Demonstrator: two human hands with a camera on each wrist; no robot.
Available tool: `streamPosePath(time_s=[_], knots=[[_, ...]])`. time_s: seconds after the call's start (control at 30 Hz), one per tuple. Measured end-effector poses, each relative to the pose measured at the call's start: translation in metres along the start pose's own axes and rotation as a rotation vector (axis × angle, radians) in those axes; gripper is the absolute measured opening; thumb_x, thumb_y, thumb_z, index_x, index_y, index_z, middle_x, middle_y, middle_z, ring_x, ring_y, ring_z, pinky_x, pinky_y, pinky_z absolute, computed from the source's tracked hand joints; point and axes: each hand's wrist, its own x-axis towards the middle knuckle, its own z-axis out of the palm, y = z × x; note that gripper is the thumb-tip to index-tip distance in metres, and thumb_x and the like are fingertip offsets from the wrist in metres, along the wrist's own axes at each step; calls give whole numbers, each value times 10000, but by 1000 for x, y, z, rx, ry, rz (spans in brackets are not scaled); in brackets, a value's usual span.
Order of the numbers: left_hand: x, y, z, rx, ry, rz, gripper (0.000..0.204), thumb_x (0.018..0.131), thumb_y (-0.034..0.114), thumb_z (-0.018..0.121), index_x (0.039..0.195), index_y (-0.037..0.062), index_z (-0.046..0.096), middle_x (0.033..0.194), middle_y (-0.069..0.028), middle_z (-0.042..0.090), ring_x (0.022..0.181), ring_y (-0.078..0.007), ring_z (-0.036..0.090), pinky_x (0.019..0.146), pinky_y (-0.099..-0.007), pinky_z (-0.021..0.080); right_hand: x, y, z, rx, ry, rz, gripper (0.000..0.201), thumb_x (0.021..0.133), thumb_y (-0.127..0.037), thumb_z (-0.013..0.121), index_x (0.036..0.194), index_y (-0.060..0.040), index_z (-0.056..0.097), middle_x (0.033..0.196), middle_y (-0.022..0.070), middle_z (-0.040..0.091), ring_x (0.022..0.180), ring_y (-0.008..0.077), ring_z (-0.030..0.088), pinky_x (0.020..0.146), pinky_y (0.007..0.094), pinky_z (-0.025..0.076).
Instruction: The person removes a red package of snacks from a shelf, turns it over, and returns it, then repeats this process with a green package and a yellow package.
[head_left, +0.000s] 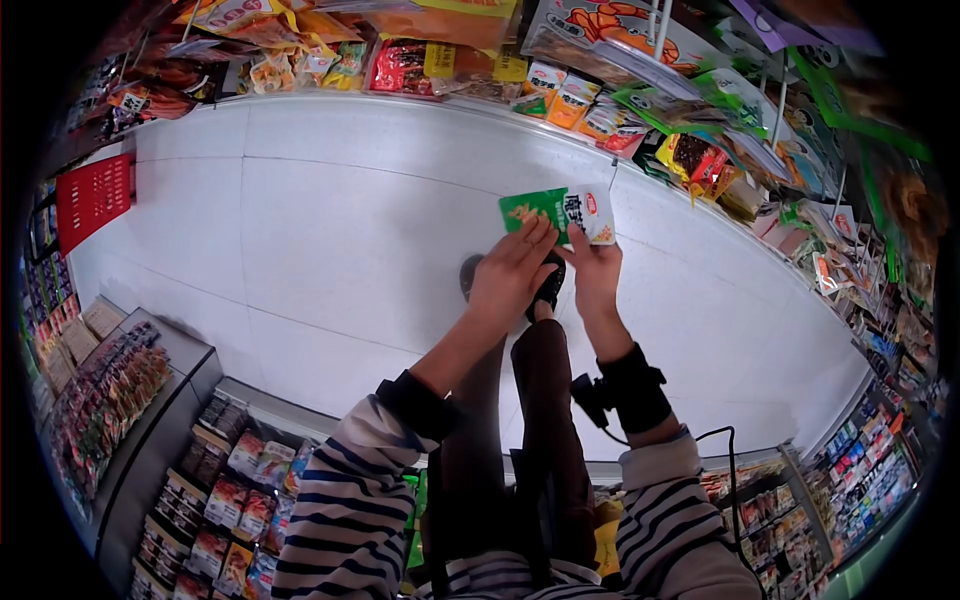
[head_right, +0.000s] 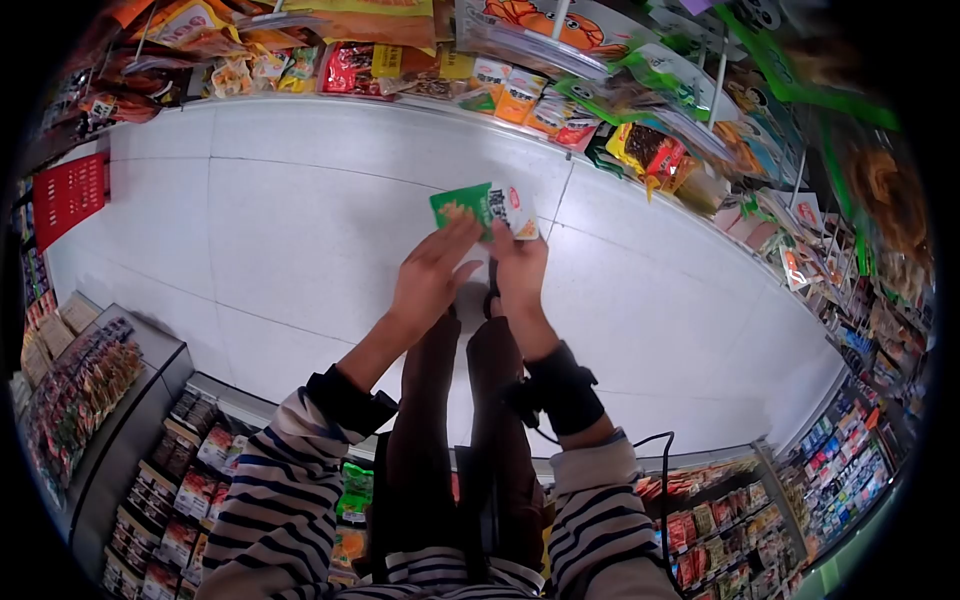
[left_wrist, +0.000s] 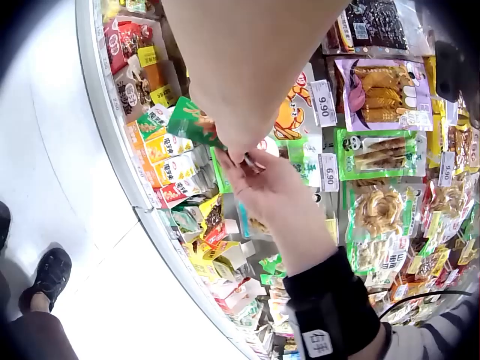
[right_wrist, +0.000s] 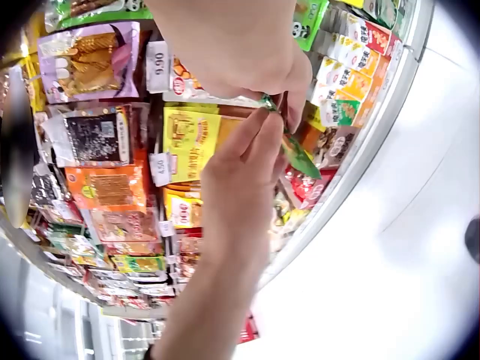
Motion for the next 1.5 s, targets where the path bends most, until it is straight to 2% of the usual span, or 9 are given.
streamPosePath(time_s=[0.17,0.43,0.63,0.8,0.9,1.0,1.3,1.4,1.5], knots=[[-17,-22,-1,-144,-81,-308,297,756,65,550,1052,81,536,1012,-114,555,891,-275,538,748,-333,446,85,10,-15,-183,73,-316,217,768,-57,587,954,54,570,821,31,590,723,79,498,682,210,395],[-49,-74,12,-225,-105,-535,264,778,42,519,1040,65,537,928,-104,587,836,-266,557,719,-311,446,220,12,18,-564,16,-780,158,791,-54,528,929,-7,590,813,151,592,709,191,548,682,245,412],[-46,-101,25,-453,-3,-669,226,799,-2,477,1016,12,534,902,-102,614,853,-198,587,750,-261,441,276,24,39,-630,-33,-716,159,799,-89,527,926,-17,588,745,154,593,662,202,550,658,264,426],[-34,-115,32,-442,33,-615,215,811,4,465,1014,11,534,882,-106,619,849,-189,591,749,-254,441,303,30,46,-857,-112,-605,207,775,-135,542,909,21,565,780,220,564,744,364,544,662,337,425],[-21,-117,27,-461,28,-645,209,818,15,462,1014,15,533,876,-108,619,845,-184,592,744,-251,442,323,36,46,-969,-95,-476,245,822,-127,523,982,58,528,795,116,603,664,161,573,621,257,467],[-10,-117,21,-510,41,-689,204,822,22,462,1014,20,534,871,-110,619,840,-181,592,740,-250,443,351,49,40,-944,14,-745,257,824,-121,516,1006,59,504,857,125,593,717,169,572,630,271,483],[-8,-119,30,-479,43,-659,210,819,22,467,1017,23,535,880,-104,618,859,-176,584,757,-251,435,345,36,49,-1060,-167,-543,278,833,-203,509,973,38,503,852,160,583,767,209,569,665,281,462],[-11,-116,34,-457,23,-653,213,817,22,467,1020,26,534,885,-103,617,865,-178,582,761,-254,433,325,14,62,-1442,-179,-455,305,814,-210,533,992,36,503,870,158,593,805,224,571,708,286,446],[-11,-111,35,-469,8,-653,216,815,23,472,1022,28,533,888,-102,617,870,-179,581,764,-258,432,346,34,51,-1255,-250,-470,290,805,-170,531,1023,21,508,928,143,593,847,231,568,762,274,429]])
